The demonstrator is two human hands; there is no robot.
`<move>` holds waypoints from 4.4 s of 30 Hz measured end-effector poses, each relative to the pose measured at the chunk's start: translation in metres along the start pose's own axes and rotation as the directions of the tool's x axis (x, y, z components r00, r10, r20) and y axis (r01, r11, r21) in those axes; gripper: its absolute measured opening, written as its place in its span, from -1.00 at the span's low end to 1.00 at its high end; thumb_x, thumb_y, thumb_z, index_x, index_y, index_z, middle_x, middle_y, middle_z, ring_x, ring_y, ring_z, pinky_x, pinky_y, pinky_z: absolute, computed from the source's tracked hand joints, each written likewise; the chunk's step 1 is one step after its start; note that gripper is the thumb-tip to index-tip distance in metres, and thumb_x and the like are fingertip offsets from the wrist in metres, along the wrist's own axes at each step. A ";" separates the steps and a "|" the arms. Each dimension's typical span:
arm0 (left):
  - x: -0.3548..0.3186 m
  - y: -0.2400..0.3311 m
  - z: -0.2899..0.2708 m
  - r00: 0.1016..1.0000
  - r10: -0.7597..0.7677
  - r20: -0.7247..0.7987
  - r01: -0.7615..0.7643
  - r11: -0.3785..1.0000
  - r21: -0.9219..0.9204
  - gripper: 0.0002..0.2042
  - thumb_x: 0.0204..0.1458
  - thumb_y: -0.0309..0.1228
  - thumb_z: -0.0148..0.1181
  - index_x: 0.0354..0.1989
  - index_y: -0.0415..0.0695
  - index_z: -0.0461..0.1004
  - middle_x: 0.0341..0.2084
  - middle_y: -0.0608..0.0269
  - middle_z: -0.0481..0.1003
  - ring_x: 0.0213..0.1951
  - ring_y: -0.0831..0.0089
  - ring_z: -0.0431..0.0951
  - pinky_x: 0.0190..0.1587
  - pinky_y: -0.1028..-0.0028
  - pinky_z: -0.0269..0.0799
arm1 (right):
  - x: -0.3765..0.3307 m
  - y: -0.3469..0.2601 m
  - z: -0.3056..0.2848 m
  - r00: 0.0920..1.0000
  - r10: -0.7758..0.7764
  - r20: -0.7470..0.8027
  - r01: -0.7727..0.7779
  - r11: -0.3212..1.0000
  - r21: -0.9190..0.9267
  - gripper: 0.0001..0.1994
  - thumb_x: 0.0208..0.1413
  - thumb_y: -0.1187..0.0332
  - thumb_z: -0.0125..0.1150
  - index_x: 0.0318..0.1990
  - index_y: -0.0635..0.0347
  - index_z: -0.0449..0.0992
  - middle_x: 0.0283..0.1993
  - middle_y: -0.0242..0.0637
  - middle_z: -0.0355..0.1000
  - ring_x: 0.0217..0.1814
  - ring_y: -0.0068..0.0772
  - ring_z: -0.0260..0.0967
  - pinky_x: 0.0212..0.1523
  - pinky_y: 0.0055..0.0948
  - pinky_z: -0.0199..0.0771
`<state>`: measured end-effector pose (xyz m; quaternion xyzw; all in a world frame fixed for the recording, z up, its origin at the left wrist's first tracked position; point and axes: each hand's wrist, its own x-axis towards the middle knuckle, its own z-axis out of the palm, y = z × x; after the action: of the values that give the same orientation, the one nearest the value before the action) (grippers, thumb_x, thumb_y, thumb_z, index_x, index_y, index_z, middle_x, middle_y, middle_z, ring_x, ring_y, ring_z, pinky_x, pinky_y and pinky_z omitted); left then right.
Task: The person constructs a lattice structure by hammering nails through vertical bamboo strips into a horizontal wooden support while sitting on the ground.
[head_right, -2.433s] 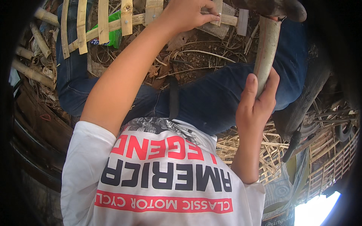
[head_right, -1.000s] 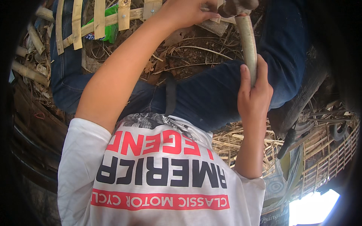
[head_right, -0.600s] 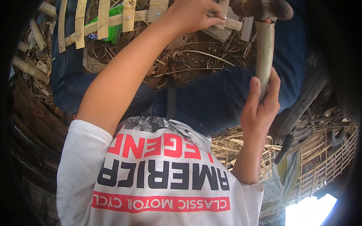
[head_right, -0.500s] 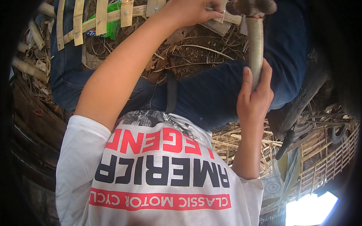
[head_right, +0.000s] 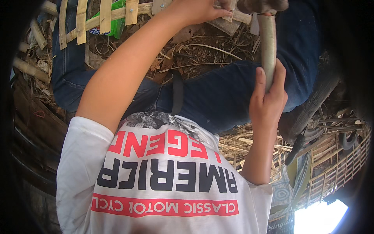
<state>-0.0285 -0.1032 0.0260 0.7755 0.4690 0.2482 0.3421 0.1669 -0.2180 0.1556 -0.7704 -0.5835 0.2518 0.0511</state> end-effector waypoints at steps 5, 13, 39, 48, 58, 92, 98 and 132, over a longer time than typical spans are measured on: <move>0.003 0.000 0.003 0.997 0.035 -0.062 -0.039 0.997 -0.062 -0.92 -0.14 -0.38 0.44 -0.50 -0.05 0.64 0.02 0.30 0.48 0.44 -0.03 0.02 0.38 -0.41 -0.35 | -0.008 0.012 -0.004 0.997 -0.017 -0.071 0.030 0.981 0.193 -0.70 0.34 0.27 0.10 0.13 0.17 0.38 -0.41 -0.09 0.50 -0.45 -0.49 0.42 -0.38 -0.49 0.38; 0.006 -0.001 0.001 0.997 0.046 -0.054 -0.047 0.998 -0.028 -0.91 -0.15 -0.39 0.43 -0.55 -0.06 0.62 0.06 0.28 0.49 0.43 -0.02 0.05 0.36 -0.44 -0.31 | -0.010 0.007 -0.010 0.995 0.095 -0.010 -0.080 0.882 0.464 -0.74 0.34 0.34 0.09 0.06 0.27 0.32 -0.44 -0.41 0.42 -0.46 -0.58 0.38 -0.50 -0.61 0.33; 0.004 -0.004 0.001 0.999 0.028 -0.030 -0.029 0.999 -0.024 -0.86 -0.13 -0.34 0.46 -0.45 -0.08 0.62 0.02 0.34 0.49 0.43 -0.01 0.03 0.36 -0.42 -0.29 | 0.013 -0.016 0.011 0.951 0.143 0.274 -0.278 0.784 0.556 -0.58 0.42 0.03 -0.18 -0.28 0.21 0.34 -0.67 -0.46 0.17 -0.77 -0.70 0.07 -0.80 -0.61 0.08; 0.006 -0.002 0.001 0.998 0.052 -0.030 -0.051 0.999 0.011 -0.89 -0.14 -0.37 0.44 -0.45 -0.06 0.65 0.03 0.32 0.49 0.44 0.00 0.03 0.35 -0.43 -0.21 | 0.007 -0.019 0.001 0.954 0.115 0.276 -0.284 0.637 0.717 -0.55 0.42 -0.02 -0.21 -0.26 0.22 0.35 -0.65 -0.45 0.18 -0.76 -0.68 0.10 -0.79 -0.62 0.12; 0.004 0.004 -0.008 1.000 0.022 -0.008 -0.022 0.999 -0.042 -0.86 -0.15 -0.42 0.45 -0.57 -0.08 0.56 -0.01 0.31 0.49 0.44 0.00 0.03 0.37 -0.43 -0.28 | 0.021 -0.008 0.017 0.922 0.137 0.362 -0.299 0.846 0.442 -0.54 0.42 -0.03 -0.25 -0.25 0.22 0.33 -0.67 -0.43 0.16 -0.80 -0.68 0.05 -0.81 -0.63 0.07; 0.001 -0.005 0.006 0.994 0.082 -0.074 -0.086 0.995 -0.054 -0.90 -0.16 -0.44 0.44 -0.51 0.01 0.60 -0.01 0.31 0.52 0.43 0.01 0.07 0.35 -0.47 -0.34 | 0.010 -0.013 0.000 0.975 0.088 0.205 -0.195 0.781 0.594 -0.56 0.43 0.00 -0.24 -0.29 0.19 0.35 -0.68 -0.46 0.15 -0.79 -0.70 0.04 -0.78 -0.65 0.05; 0.003 -0.005 0.007 0.989 0.102 -0.104 -0.100 0.995 0.019 -0.92 -0.13 -0.39 0.42 -0.51 -0.02 0.60 -0.04 0.31 0.54 0.43 0.01 0.05 0.35 -0.47 -0.31 | 0.008 -0.017 -0.012 0.964 0.091 0.248 -0.248 0.637 0.730 -0.56 0.41 -0.01 -0.19 -0.27 0.20 0.35 -0.66 -0.44 0.17 -0.80 -0.68 0.04 -0.80 -0.63 0.07; -0.010 -0.006 0.011 0.982 0.111 0.154 -0.169 0.881 0.442 -0.67 0.11 0.04 0.17 -0.05 0.24 0.63 0.33 0.56 0.24 0.47 0.12 -0.07 0.32 -0.50 -0.37 | 0.025 -0.001 0.016 0.988 0.041 0.149 -0.104 0.890 0.443 -0.57 0.26 0.30 0.17 0.21 0.30 0.35 -0.24 -0.11 0.52 -0.24 -0.40 0.44 -0.14 -0.41 0.42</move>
<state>-0.0281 -0.1142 0.0138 0.8795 0.4346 0.1074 0.1616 0.1639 -0.1976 0.1339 -0.7401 -0.4823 0.4333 0.1787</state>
